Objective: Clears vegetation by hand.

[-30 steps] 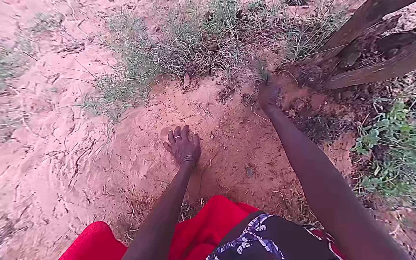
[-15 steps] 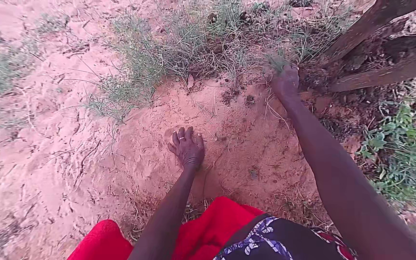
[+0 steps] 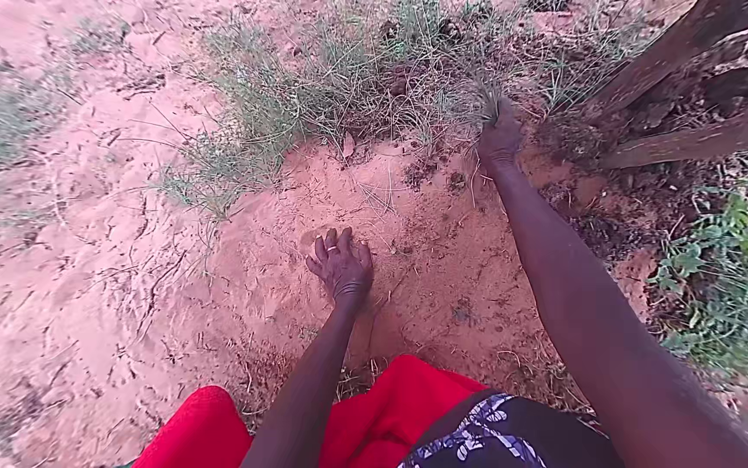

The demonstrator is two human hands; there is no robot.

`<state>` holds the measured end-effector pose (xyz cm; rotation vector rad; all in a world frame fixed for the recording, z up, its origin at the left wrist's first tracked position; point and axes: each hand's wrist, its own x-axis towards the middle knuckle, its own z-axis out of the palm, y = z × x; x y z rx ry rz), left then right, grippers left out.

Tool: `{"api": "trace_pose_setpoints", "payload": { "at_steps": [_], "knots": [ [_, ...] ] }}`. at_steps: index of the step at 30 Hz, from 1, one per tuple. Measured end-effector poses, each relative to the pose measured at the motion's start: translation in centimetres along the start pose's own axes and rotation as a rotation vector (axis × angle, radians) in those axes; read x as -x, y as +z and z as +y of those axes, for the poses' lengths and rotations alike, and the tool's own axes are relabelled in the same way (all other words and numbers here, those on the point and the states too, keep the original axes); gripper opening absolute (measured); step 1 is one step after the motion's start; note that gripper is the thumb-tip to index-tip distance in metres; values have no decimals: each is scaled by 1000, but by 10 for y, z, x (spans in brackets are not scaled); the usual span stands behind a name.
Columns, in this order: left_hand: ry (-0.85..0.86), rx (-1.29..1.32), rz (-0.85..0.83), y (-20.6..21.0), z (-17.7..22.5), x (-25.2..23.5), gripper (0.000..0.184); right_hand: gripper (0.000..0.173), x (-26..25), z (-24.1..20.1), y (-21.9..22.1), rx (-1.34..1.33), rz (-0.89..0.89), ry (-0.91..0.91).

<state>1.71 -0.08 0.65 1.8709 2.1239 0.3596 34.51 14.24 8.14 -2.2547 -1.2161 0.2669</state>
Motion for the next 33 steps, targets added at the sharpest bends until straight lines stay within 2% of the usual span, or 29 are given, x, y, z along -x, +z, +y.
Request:
{"api": "trace_pose_setpoints", "payload": {
  "at_steps": [3,6,9,16,19,21,24,26,28,29,31,33],
  "knots": [
    [-8,11,-18,-1,1,0,52,39,2,6,-5,-137,-42,70],
    [-6,14,-28,-2,2,0,52,43,12,25,-5,-277,-31,131],
    [-6,27,-34,-3,2,0,52,40,30,31,-7,-362,-26,155],
    [-37,18,-83,-3,2,-2,52,38,52,26,-8,-413,49,244],
    [-39,16,-82,-2,2,-2,52,38,66,23,-9,-404,22,288],
    [-36,14,-72,-2,2,-4,51,37,108,13,-5,-374,-152,275],
    [-39,18,-82,-1,2,0,51,32,204,6,0,-91,-581,-1],
    [-18,23,-32,3,1,-1,50,41,239,1,-3,63,-825,-149],
    [5,12,43,6,-3,1,48,60,255,-8,-12,176,-945,-220],
    [19,26,57,8,-5,1,47,65,252,-11,-17,198,-944,-239],
    [24,24,69,12,-4,0,47,54,234,-9,-26,174,-830,-232],
    [-2,23,-9,6,-2,-3,49,45,200,-4,-30,188,-596,-236]
  ]
}}
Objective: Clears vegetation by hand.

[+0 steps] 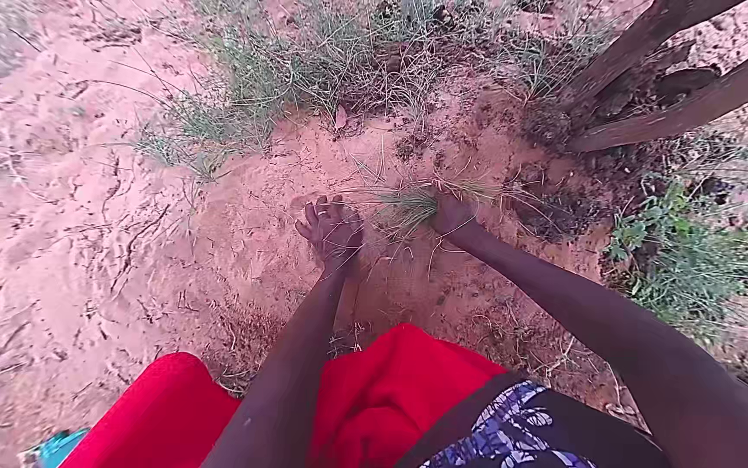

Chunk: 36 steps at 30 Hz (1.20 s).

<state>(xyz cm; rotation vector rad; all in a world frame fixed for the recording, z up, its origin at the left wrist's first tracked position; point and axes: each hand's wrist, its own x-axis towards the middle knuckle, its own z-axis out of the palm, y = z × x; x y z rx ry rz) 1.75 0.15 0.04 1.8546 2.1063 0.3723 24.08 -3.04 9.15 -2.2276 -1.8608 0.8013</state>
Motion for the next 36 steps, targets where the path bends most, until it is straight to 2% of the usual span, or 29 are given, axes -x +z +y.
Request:
{"api": "trace_pose_setpoints", "payload": {
  "at_steps": [3,6,9,11,14,16,18,20,22,24,36],
  "knots": [
    [-16,26,-76,-6,1,0,51,33,-53,10,-43,-95,289,166],
    [-16,23,-69,-6,2,0,51,38,-95,13,-78,-180,412,218],
    [-32,11,-75,-7,3,-1,51,41,-138,13,-87,-196,420,245],
    [-45,2,-83,-6,3,0,51,54,-158,1,-85,-147,362,341],
    [-45,-12,-79,-5,3,0,52,72,-191,-13,-61,-50,271,464],
    [-46,-18,-82,-7,4,0,52,78,-203,-28,-40,72,248,475],
    [-53,-34,-91,-10,5,-1,52,79,-205,-47,-21,184,181,413],
    [-61,-40,-108,-10,5,0,52,55,-195,-59,-4,220,191,274],
    [-61,-32,-107,-9,5,-1,52,44,-180,-63,3,154,246,148],
    [-53,-16,-88,-8,4,-1,52,45,-164,-59,2,58,238,75],
    [-49,2,-122,-7,4,-2,52,35,-152,-33,1,-371,134,0]
  ]
}}
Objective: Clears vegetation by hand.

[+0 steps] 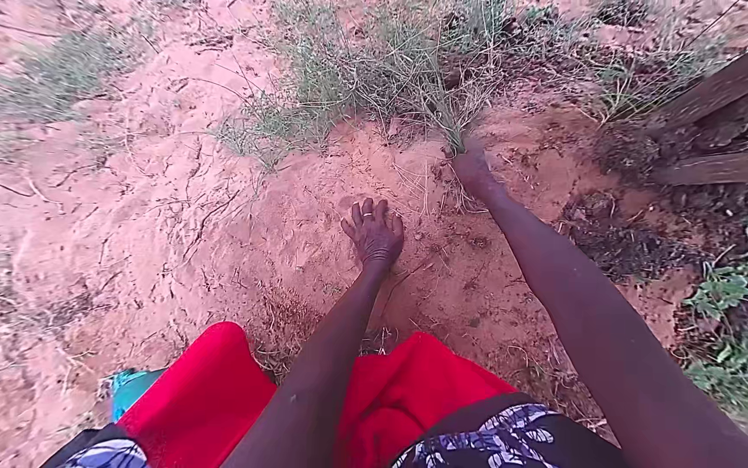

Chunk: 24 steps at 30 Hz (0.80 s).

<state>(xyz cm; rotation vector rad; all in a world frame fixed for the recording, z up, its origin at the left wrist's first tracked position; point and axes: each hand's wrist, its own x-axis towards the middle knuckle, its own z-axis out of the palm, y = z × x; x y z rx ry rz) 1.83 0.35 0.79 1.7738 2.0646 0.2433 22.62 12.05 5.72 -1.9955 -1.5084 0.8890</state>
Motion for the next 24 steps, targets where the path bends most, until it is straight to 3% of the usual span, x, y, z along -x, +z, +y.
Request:
{"api": "trace_pose_setpoints", "payload": {
  "at_steps": [3,6,10,13,15,18,20,21,22,23,24],
  "knots": [
    [12,6,6,1,-1,-1,53,40,23,1,6,-7,-31,27],
    [43,9,16,1,-4,2,55,35,79,-8,27,12,-192,-7],
    [55,146,-351,-45,7,39,45,34,141,-14,57,212,-292,-68],
    [151,32,-289,-37,-7,29,69,33,160,-22,49,54,-305,-77],
    [267,122,-26,-3,-30,22,65,28,180,-39,37,-36,-386,-59],
    [235,180,-119,-23,-29,33,52,19,187,-64,20,-9,-435,-27],
    [36,99,-412,-67,-2,43,42,20,161,-60,10,95,-345,13],
    [-2,106,-443,-73,3,42,39,24,146,-52,1,146,-251,35],
    [59,168,-280,-58,-5,40,36,28,132,-43,-11,177,-138,69],
    [181,259,47,-24,-21,31,34,30,119,-30,-24,203,-25,113],
    [209,315,131,-14,-26,20,38,34,106,-15,-36,215,78,156]
  ]
}}
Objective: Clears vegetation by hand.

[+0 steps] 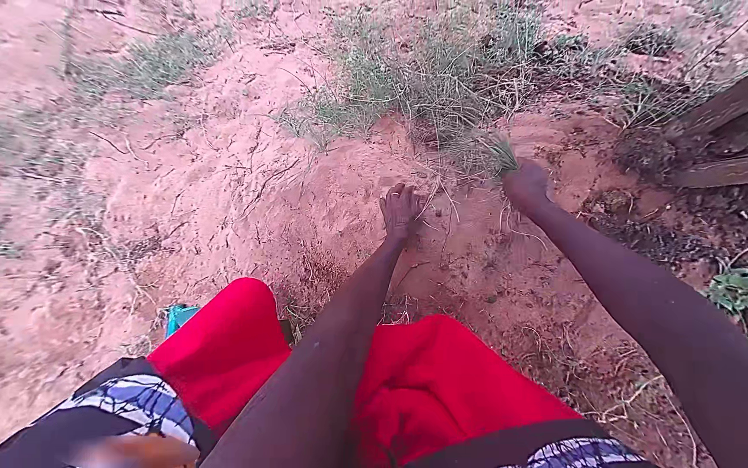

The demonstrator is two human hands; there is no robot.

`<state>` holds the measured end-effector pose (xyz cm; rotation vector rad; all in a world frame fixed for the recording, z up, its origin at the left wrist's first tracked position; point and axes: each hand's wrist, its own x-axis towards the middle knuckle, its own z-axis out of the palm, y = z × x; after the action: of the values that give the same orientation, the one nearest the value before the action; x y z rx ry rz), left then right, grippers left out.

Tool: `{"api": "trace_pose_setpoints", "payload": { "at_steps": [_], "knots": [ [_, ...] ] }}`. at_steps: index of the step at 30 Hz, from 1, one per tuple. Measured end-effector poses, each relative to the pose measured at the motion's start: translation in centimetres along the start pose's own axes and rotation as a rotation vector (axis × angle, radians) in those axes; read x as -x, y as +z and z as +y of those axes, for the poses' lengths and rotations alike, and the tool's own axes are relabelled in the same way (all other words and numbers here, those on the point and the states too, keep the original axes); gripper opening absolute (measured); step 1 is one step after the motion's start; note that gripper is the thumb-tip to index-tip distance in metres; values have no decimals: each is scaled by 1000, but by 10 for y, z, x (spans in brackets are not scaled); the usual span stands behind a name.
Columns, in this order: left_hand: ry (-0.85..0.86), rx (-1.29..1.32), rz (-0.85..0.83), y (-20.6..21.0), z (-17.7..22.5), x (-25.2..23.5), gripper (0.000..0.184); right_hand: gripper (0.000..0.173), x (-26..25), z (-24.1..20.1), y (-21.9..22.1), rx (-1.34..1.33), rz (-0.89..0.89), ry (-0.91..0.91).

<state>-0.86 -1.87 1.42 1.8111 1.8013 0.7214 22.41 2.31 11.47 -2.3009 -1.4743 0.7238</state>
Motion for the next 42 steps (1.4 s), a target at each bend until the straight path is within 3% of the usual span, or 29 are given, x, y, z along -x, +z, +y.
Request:
{"api": "trace_pose_setpoints", "payload": {
  "at_steps": [4,6,9,15,19,21,23,25,29,31,37,42],
  "knots": [
    [-155,104,53,-8,11,-31,42,51,-30,51,-16,111,209,137],
    [-172,113,92,-13,14,-53,46,58,-29,72,1,171,231,93],
    [-50,12,84,-24,11,-105,70,70,-26,77,20,252,214,8],
    [195,-469,-101,-43,25,-238,137,63,-33,75,24,303,258,7],
    [472,-749,-267,-29,55,-309,151,61,-32,79,28,319,297,-17],
    [603,-827,-349,-7,61,-339,149,62,-33,82,30,326,321,-35],
    [641,-933,-446,13,69,-352,135,63,-34,83,30,336,336,-53],
    [537,-935,-544,27,68,-344,104,63,-35,84,31,340,348,-62],
    [293,-752,-723,26,54,-340,64,62,-34,84,30,346,340,-49],
    [241,-605,-695,14,47,-330,58,61,-34,82,30,339,333,-48],
    [87,-170,-529,-3,53,-225,45,54,-34,79,26,289,262,-20],
    [-28,-81,-499,1,84,-138,39,56,-33,64,22,238,188,119]
  ]
}}
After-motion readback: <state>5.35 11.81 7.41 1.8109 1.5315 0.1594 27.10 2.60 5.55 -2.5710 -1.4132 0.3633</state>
